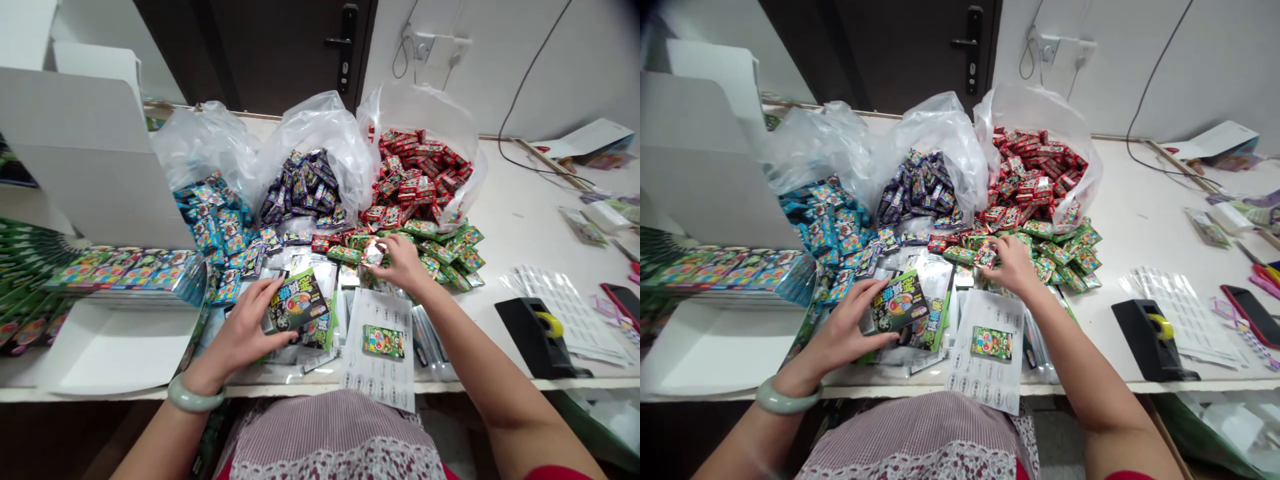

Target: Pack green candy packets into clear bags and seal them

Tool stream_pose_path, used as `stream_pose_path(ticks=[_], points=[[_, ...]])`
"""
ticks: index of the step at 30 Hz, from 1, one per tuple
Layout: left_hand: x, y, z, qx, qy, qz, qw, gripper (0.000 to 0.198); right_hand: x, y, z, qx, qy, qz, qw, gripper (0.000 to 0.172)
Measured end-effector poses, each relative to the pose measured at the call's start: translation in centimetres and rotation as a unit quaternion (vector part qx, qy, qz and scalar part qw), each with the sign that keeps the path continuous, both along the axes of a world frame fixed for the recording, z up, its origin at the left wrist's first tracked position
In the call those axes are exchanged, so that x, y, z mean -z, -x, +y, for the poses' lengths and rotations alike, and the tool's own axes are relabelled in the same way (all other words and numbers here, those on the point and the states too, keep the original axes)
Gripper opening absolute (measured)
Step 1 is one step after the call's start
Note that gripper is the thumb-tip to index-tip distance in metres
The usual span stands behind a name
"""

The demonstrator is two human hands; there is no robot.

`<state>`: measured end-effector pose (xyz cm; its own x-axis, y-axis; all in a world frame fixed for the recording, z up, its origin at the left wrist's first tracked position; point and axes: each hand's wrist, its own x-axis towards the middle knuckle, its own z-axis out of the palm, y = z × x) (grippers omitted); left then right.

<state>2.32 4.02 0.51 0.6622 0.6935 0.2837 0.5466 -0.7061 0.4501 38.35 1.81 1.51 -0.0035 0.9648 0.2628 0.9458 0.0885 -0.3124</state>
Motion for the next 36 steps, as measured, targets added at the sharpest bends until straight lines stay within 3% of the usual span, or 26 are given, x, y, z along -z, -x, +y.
stream_pose_path(ticks=[2,4,8,15,19,22,26,33,36], points=[[-0.2,-0.1,-0.1,-0.002,0.003,0.001,1.000,0.088,-1.7,0.9,-1.0,-0.067,-0.046,0.052,0.995,0.058],[-0.5,-0.3,-0.1,0.001,0.007,-0.001,1.000,0.091,-3.7,2.1,-2.1,-0.166,-0.045,0.072,0.982,0.060],[-0.9,-0.8,0.0,0.018,0.003,-0.015,1.000,0.096,-6.5,4.4,-3.2,-0.269,-0.008,0.007,0.963,0.059],[-0.7,-0.8,-0.5,0.068,0.027,-0.016,0.997,0.097,-6.8,5.4,-2.0,-0.364,0.083,-0.015,0.928,0.058],[-0.2,-1.1,-1.2,0.052,0.074,-0.053,0.994,0.096,-5.9,6.3,-1.7,-0.368,0.117,0.071,0.920,0.072],[0.0,-1.0,-1.4,0.016,0.074,-0.068,0.995,0.094,-4.8,7.3,-2.0,-0.317,0.086,0.146,0.933,0.083],[0.0,0.1,-1.2,-0.024,0.051,-0.054,0.997,0.095,-3.7,8.6,-2.3,-0.257,0.048,0.135,0.956,0.053],[0.3,0.8,-1.3,-0.030,0.060,-0.057,0.996,0.096,-4.3,11.2,-0.9,-0.325,0.121,0.075,0.935,0.043],[0.4,1.3,-1.2,-0.059,0.056,-0.062,0.995,0.093,-3.8,11.2,2.0,-0.239,0.071,0.076,0.965,0.033]])
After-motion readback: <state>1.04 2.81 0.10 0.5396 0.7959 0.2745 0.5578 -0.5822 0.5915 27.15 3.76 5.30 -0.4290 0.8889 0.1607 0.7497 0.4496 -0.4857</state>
